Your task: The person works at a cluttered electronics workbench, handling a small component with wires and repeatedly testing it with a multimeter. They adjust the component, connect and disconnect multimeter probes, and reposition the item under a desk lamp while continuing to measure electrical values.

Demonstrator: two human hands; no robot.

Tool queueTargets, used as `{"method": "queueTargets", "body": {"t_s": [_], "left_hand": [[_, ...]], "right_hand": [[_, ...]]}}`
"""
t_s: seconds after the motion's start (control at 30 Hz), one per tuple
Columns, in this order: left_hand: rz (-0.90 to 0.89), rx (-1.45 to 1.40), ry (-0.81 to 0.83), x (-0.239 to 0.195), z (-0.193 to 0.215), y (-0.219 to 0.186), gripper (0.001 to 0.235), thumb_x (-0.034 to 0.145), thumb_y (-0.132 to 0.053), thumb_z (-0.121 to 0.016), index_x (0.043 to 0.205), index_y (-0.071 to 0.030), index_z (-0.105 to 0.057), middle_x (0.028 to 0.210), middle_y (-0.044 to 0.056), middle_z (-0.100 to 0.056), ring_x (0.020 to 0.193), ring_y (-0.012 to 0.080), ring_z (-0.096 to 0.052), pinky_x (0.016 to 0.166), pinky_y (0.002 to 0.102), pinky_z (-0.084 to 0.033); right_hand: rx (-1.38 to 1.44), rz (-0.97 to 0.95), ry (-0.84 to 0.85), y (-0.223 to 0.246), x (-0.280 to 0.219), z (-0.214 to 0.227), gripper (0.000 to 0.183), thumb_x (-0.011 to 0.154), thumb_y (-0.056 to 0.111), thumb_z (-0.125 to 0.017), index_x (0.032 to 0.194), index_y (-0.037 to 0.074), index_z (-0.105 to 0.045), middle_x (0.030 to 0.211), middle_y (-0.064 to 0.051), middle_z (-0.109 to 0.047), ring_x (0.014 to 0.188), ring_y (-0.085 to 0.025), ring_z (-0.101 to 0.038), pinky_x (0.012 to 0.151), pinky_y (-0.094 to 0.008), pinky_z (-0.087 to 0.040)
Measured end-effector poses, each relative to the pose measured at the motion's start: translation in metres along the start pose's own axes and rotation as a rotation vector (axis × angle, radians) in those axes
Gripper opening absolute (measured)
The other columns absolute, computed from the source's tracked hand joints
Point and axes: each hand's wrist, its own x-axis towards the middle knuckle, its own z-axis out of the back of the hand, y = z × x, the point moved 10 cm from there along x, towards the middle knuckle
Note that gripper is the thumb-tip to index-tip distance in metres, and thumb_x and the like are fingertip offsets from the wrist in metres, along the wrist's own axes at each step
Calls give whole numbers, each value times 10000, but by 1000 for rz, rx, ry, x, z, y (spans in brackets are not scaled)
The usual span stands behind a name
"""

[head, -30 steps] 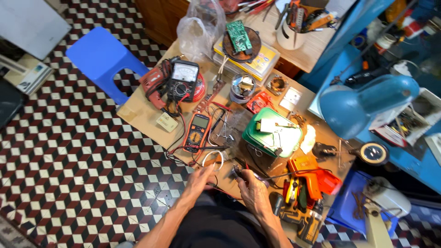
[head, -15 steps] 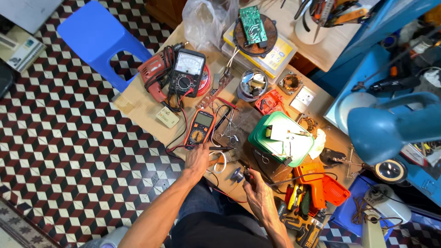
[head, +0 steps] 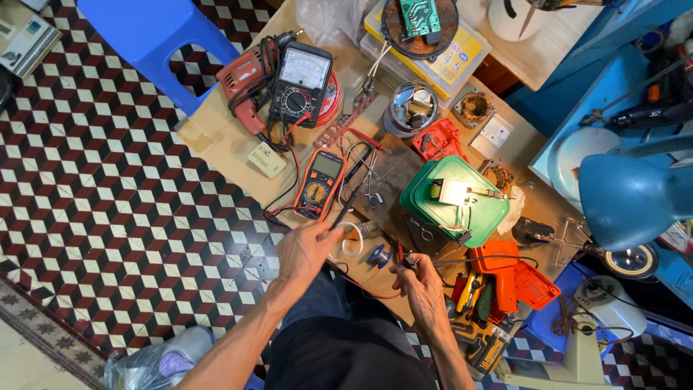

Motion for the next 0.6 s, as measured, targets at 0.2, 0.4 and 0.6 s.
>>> {"method": "queueTargets", "body": {"t_s": [0.2, 0.4, 0.6], "left_hand": [[-214, -216, 172, -97, -47, -71, 218, 842, -270, -768, 857, -70, -682, 808, 97, -662, 714, 306, -671, 605, 420, -520], [-35, -360, 360, -119, -99, -47, 244, 939, -243, -692, 1096, -76, -606, 790, 114, -705, 710, 288, -697, 597, 403, -527], [355, -343, 290, -106, -58, 9, 306, 1017, -377, -524, 1160, -139, -653, 667, 65, -723, 566, 164, -669, 560, 324, -516]], "right_hand": [[154, 66, 52, 3, -17, 11, 312, 970, 308, -526, 1149, 87, -655, 924, -47, -720, 836, -125, -628, 775, -269, -505], [-427, 1, -217, -63, -17, 66, 317, 1004, 316, -548, 1085, 35, -672, 847, -166, -735, 779, -299, -651, 715, -404, -513], [-681, 212, -174, -112, 47, 39, 268, 954, 270, -562, 1056, 24, -591, 900, -312, -672, 875, -496, -651, 780, -561, -509]]}}
